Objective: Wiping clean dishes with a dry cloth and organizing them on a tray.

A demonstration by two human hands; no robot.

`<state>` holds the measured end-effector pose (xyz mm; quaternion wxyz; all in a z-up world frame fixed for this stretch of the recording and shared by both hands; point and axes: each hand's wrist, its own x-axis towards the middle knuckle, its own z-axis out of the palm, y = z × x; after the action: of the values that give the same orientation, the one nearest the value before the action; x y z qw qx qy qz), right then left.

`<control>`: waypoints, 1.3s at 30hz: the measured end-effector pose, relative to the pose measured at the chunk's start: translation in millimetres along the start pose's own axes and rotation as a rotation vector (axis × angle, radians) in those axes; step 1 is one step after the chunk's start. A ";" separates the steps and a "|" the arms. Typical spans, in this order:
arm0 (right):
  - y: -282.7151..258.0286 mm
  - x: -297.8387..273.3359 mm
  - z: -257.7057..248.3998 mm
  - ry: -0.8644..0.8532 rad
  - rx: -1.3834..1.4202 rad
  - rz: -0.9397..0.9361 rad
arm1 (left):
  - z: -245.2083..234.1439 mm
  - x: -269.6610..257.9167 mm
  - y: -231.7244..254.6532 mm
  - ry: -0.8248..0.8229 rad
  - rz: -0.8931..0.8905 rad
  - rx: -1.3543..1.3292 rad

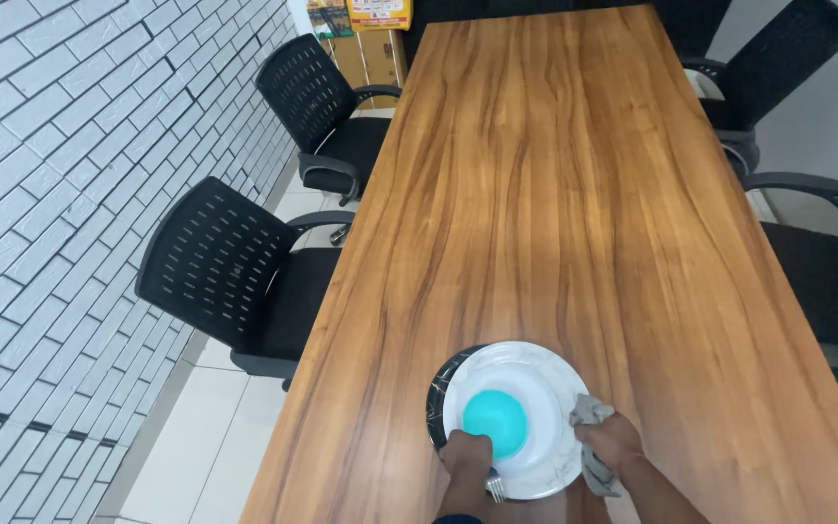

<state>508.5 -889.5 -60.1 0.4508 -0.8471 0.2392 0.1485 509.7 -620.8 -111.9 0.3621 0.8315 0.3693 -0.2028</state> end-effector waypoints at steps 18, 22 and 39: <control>-29.0 -25.4 -21.0 0.033 0.096 -0.112 | 19.7 20.5 -24.0 0.071 0.000 -0.119; -16.6 -12.5 -31.4 0.085 -0.015 -0.088 | 7.9 16.7 -15.2 0.094 -0.017 -0.144; -10.2 42.7 -138.0 0.481 0.143 -0.032 | -8.1 27.7 -56.2 0.217 0.097 0.039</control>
<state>554.8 -1011.3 2.8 0.4419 -0.8277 0.3360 -0.0821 485.3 -575.6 -148.8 0.3131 0.8723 0.3617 -0.1010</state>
